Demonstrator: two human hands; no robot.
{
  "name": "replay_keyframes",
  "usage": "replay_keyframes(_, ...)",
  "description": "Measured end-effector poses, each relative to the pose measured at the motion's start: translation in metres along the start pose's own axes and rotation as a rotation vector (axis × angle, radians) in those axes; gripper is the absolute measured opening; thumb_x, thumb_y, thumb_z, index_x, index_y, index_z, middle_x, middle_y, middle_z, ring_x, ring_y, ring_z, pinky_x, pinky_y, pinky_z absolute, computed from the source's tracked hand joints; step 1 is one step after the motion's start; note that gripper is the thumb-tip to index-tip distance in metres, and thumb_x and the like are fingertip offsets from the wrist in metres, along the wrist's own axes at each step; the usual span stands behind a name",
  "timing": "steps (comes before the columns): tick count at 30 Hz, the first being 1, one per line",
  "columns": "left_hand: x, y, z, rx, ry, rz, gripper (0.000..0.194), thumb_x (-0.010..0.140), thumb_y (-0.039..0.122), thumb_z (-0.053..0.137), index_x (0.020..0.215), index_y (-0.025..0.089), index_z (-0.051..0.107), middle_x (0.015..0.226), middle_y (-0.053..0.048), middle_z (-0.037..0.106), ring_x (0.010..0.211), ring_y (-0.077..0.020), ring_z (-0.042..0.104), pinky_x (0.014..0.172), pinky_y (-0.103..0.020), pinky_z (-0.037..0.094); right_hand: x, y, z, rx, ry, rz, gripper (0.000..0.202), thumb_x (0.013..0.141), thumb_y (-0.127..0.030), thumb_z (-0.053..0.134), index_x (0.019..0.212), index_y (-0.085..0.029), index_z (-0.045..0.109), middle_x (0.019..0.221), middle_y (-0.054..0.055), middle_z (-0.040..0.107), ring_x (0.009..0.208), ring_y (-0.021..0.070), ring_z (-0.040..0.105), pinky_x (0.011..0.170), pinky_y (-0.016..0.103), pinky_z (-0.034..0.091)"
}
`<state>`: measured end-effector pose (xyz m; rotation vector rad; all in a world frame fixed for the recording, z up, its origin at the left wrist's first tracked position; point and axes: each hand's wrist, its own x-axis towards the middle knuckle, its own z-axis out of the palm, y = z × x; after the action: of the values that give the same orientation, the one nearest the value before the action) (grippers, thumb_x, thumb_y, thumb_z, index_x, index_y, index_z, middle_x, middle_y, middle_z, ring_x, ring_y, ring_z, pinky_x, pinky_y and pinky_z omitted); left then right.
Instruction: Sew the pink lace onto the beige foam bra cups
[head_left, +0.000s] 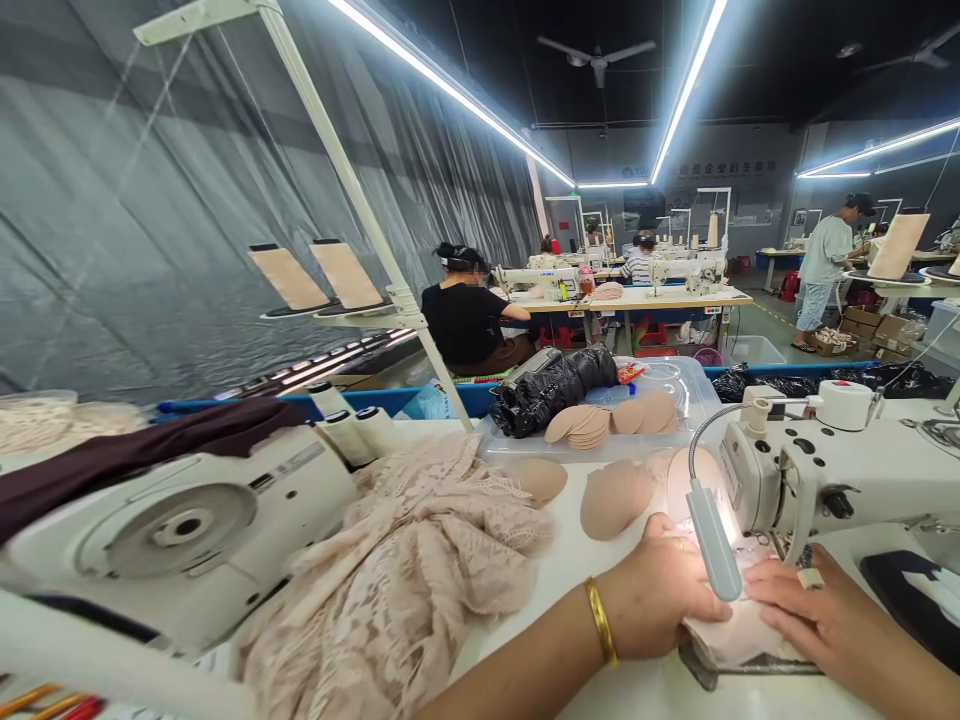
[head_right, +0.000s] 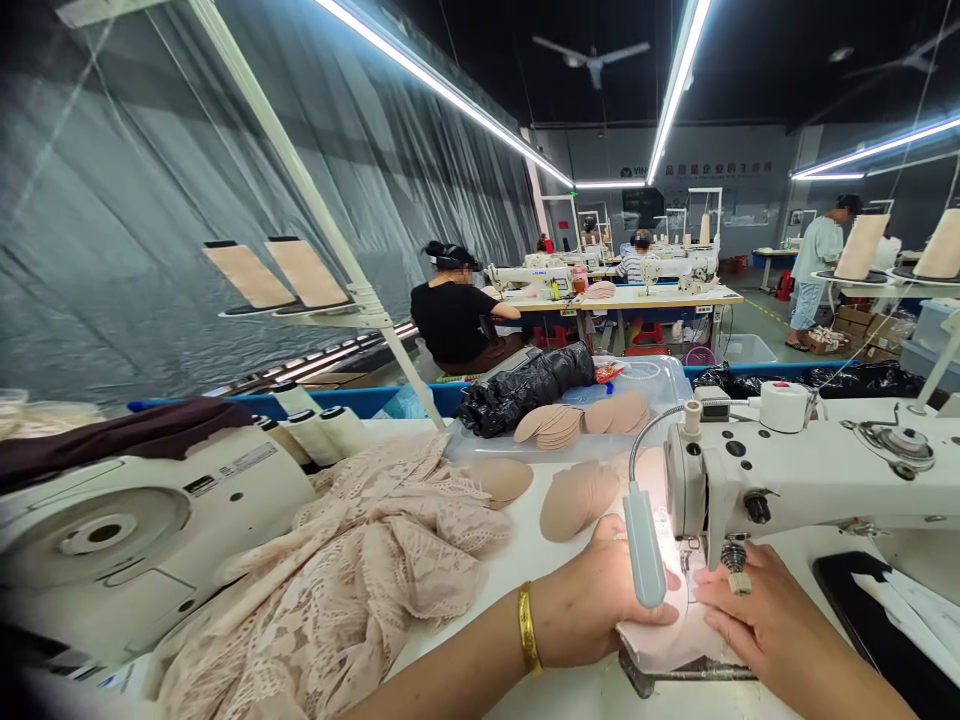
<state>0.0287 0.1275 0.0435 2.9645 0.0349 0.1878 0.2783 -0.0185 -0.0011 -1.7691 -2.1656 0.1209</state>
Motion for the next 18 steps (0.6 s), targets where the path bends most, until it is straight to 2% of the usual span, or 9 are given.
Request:
replay_keyframes(3,0.003,-0.005,-0.002,0.047,-0.004,0.031,0.025,0.082,0.01,0.072,0.1,0.026,0.072,0.121,0.003,0.077,0.105,-0.024,0.067,0.088,-0.045,0.036,-0.002,0.008,0.007,-0.106,0.036,0.005,0.033,0.101,-0.049,0.066,0.132,-0.048,0.075,0.129,0.005,0.078,0.121,0.0384,0.07,0.095,0.054,0.065)
replay_keyframes(6,0.005,-0.006,-0.004,0.084,-0.014,0.025,0.02,0.082,0.009,0.069,0.094,0.025,0.069,0.111,0.003,0.077,0.098,-0.0224,0.066,0.087,-0.046,0.034,-0.003,0.012,0.009,-0.145,0.043,0.011,0.039,0.096,-0.055,0.072,0.135,-0.05,0.074,0.131,0.007,0.077,0.121,0.04,0.07,0.094,0.057,0.065)
replay_keyframes(9,0.005,-0.007,-0.006,0.105,-0.008,0.015,0.023,0.082,0.008,0.067,0.096,0.026,0.069,0.11,0.002,0.077,0.099,-0.0235,0.065,0.087,-0.046,0.033,-0.001,0.011,0.006,-0.155,0.057,0.004,0.038,0.099,-0.056,0.068,0.136,-0.05,0.073,0.133,0.007,0.077,0.122,0.0407,0.07,0.095,0.06,0.064)
replay_keyframes(12,0.005,-0.007,-0.007,0.104,0.007,0.017,0.023,0.084,0.01,0.067,0.1,0.026,0.068,0.119,0.003,0.076,0.101,-0.023,0.065,0.084,-0.046,0.032,0.002,0.008,0.004,-0.173,0.055,-0.015,0.037,0.102,-0.054,0.062,0.138,-0.048,0.072,0.131,0.006,0.078,0.119,0.0406,0.071,0.093,0.06,0.066)
replay_keyframes(18,0.006,-0.007,-0.004,0.103,0.03,0.017,0.021,0.082,0.01,0.07,0.098,0.025,0.067,0.119,0.006,0.075,0.099,-0.0209,0.066,0.083,-0.047,0.03,0.002,0.008,0.006,-0.205,0.031,-0.013,0.04,0.105,-0.053,0.056,0.141,-0.045,0.071,0.128,0.006,0.08,0.115,0.0398,0.073,0.091,0.059,0.067)
